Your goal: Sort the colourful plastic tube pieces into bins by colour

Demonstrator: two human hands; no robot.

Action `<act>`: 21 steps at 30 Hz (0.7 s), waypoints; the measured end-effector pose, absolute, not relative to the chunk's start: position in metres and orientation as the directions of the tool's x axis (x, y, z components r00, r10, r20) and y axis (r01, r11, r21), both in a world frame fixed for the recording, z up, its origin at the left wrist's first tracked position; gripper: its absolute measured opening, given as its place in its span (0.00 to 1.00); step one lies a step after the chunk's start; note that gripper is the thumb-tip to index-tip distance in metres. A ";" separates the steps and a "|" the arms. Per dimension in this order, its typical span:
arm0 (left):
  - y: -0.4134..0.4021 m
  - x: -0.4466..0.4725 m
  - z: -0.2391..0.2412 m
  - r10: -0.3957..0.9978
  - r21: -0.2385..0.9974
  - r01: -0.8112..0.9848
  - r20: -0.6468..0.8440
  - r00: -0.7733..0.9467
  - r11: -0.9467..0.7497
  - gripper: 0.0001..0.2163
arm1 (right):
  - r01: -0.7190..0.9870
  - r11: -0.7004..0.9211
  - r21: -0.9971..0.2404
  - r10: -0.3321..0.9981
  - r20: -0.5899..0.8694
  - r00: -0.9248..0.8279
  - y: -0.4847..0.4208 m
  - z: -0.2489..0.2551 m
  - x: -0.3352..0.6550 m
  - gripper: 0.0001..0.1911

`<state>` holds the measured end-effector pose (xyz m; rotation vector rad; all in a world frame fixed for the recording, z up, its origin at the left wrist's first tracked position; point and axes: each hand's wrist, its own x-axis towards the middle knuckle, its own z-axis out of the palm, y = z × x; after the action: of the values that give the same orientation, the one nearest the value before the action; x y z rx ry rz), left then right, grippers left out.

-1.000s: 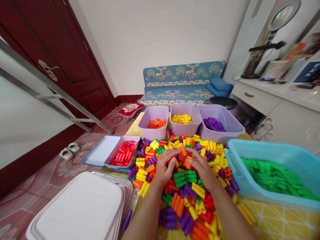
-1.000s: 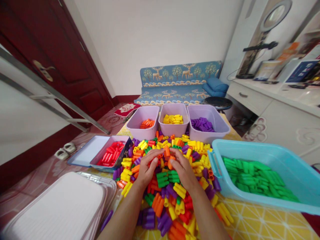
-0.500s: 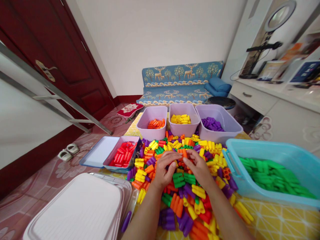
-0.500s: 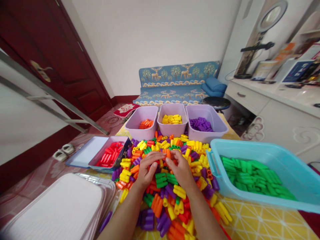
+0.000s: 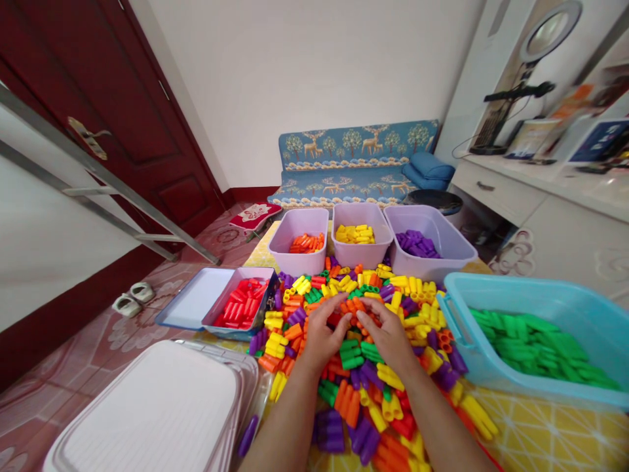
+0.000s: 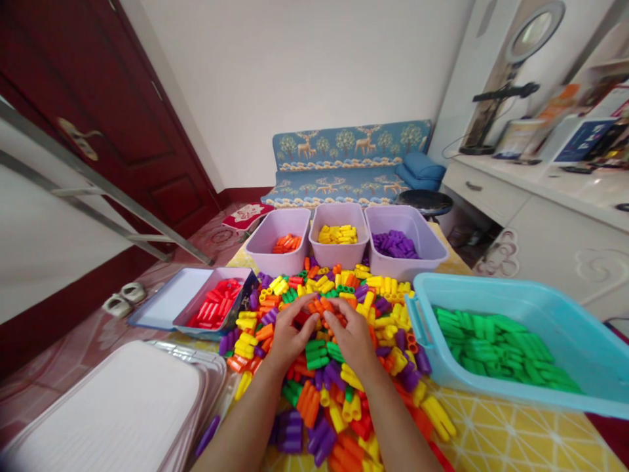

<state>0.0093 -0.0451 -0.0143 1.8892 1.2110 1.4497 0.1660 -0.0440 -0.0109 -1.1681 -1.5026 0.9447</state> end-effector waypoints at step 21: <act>-0.042 0.009 -0.017 0.865 0.818 0.343 0.500 -0.026 -0.463 0.15 | 0.240 0.194 -0.951 0.981 0.191 -0.039 -0.043 -0.014 0.166 0.18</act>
<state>0.0094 -0.0419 -0.0172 1.7971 1.2609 1.5026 0.1662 -0.0428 -0.0138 -1.2271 -1.4836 0.9470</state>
